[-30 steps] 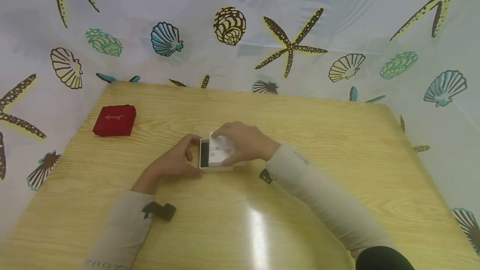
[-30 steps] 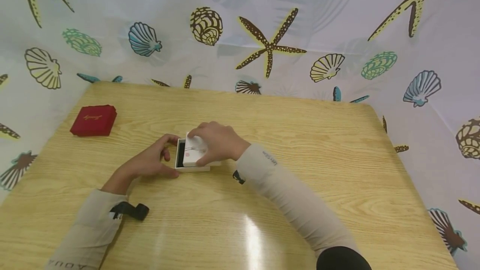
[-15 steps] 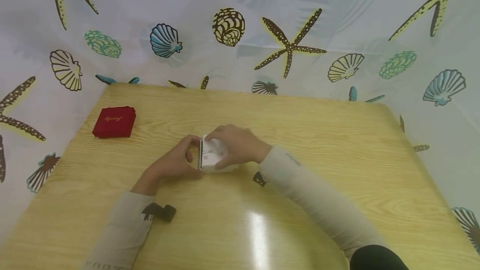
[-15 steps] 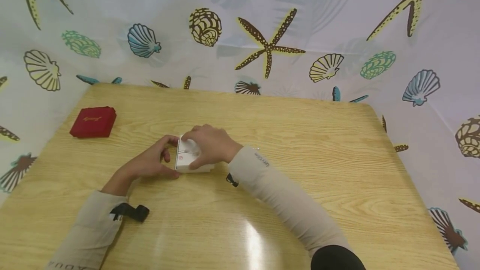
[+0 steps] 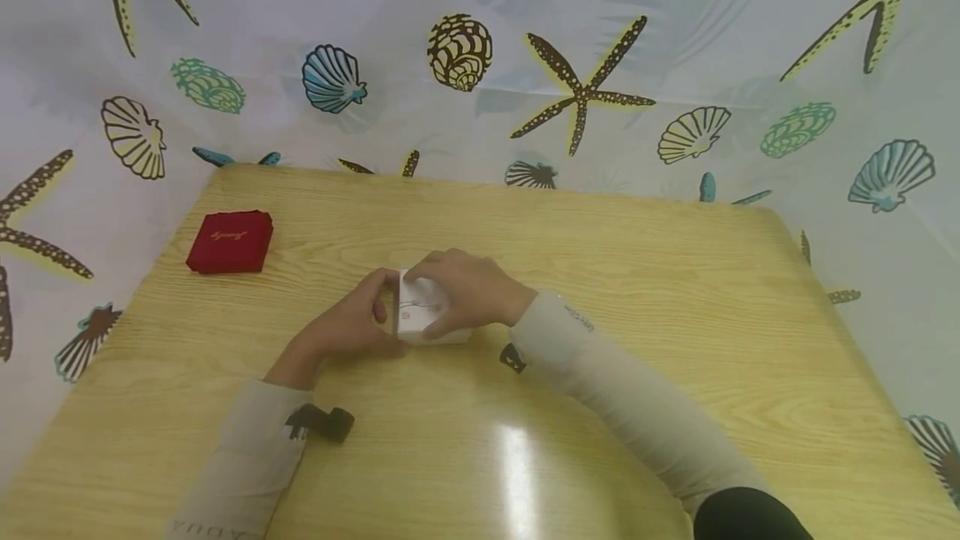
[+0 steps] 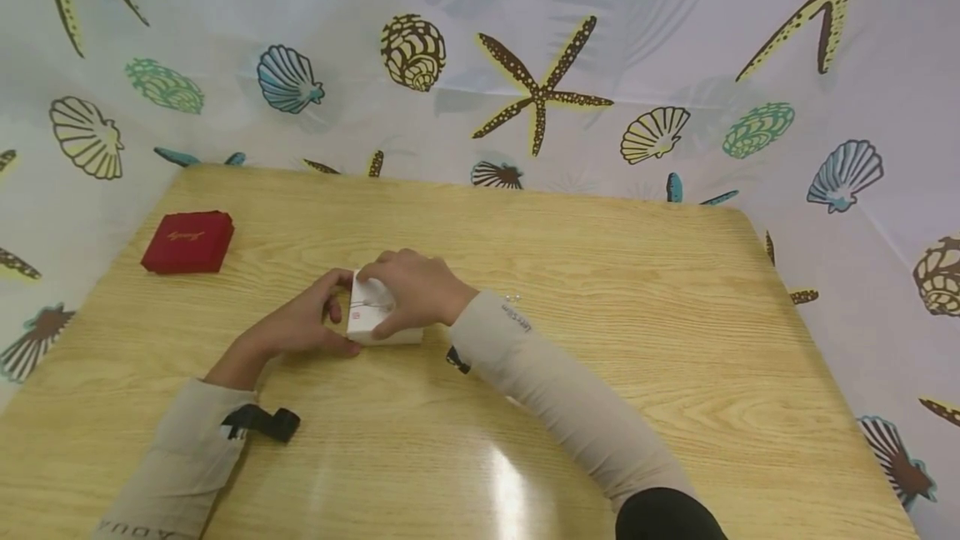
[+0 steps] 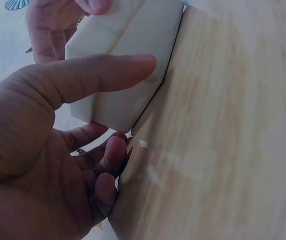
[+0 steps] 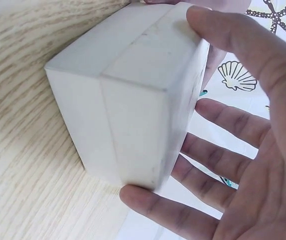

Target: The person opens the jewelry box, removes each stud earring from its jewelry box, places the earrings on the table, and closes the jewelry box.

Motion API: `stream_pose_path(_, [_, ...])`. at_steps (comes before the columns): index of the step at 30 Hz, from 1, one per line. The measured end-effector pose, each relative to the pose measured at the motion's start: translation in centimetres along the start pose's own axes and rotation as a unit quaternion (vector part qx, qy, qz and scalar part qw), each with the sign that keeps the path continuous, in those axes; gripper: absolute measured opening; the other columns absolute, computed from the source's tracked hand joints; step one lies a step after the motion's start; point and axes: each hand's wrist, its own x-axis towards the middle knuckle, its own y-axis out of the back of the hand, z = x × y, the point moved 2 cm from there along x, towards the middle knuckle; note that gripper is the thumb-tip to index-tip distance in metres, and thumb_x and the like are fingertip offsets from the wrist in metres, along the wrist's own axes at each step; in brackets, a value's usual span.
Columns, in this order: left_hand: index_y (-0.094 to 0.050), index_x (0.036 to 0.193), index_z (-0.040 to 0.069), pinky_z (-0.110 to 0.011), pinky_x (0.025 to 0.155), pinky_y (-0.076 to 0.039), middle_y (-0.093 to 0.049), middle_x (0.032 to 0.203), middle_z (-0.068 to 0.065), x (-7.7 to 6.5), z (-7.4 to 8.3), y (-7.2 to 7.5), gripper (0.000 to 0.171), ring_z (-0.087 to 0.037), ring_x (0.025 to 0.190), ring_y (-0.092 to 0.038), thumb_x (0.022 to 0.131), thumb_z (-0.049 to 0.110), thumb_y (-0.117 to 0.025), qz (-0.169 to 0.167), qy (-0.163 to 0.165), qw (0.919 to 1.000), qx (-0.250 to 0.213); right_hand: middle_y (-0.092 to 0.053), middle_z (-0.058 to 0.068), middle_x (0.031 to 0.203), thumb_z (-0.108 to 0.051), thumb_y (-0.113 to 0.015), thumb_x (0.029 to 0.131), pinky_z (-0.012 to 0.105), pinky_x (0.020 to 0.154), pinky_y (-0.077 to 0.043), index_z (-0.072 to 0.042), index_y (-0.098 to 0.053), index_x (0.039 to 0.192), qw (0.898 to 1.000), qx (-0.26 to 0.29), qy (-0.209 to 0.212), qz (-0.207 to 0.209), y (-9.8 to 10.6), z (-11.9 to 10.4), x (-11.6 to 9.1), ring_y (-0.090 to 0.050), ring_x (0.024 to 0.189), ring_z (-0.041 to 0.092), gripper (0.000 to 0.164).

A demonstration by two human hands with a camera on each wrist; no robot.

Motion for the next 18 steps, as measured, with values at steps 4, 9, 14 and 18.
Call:
stream_pose_path(4, [-0.033, 0.145, 0.009, -0.033, 0.072, -0.041, -0.045, 0.129, -0.010, -0.03, -0.01, 0.01, 0.096, -0.025, 0.097, -0.043, 0.068, 0.015, -0.089, -0.001, 0.000, 1.0000, 0.000, -0.057, 0.002, 0.143, -0.042, -0.084, 0.076, 0.045, 0.091, -0.052, -0.023, -0.058, 0.137, 1.000, 0.007, -0.003, -0.002, -0.09, -0.04, 0.01, -0.055, 0.121, 0.023, 0.069])
stream_pose_path(9, [-0.030, 0.148, 0.008, -0.033, 0.073, -0.042, -0.044, 0.135, -0.011, -0.05, 0.02, 0.06, 0.100, -0.026, 0.100, -0.045, 0.069, 0.017, -0.090, -0.005, 0.005, 0.9999, 0.009, -0.057, 0.001, 0.142, -0.042, -0.084, 0.076, 0.045, 0.091, -0.052, -0.024, -0.058, 0.137, 1.000, 0.005, -0.013, -0.010, -0.44, 0.01, 0.13, -0.054, 0.121, 0.022, 0.069])
stream_pose_path(14, [-0.028, 0.150, 0.010, -0.033, 0.074, -0.043, -0.043, 0.138, -0.009, -0.19, 0.20, 0.11, 0.103, -0.027, 0.102, -0.046, 0.068, 0.017, -0.090, -0.007, 0.008, 0.9999, 0.013, -0.057, 0.000, 0.143, -0.043, -0.084, 0.076, 0.047, 0.090, -0.052, -0.024, -0.057, 0.137, 1.000, 0.004, -0.019, -0.012, -0.73, 0.07, 0.21, -0.054, 0.121, 0.022, 0.069])
stream_pose_path(18, [-0.026, 0.151, 0.012, -0.033, 0.075, -0.043, -0.041, 0.142, -0.009, -0.29, 0.25, 0.17, 0.105, -0.027, 0.103, -0.046, 0.068, 0.018, -0.090, -0.011, 0.004, 0.9998, 0.016, -0.056, 0.000, 0.144, -0.043, -0.084, 0.076, 0.048, 0.090, -0.052, -0.025, -0.056, 0.138, 1.000, 0.005, -0.021, -0.013, -0.87, 0.05, 0.24, -0.053, 0.123, 0.022, 0.070])
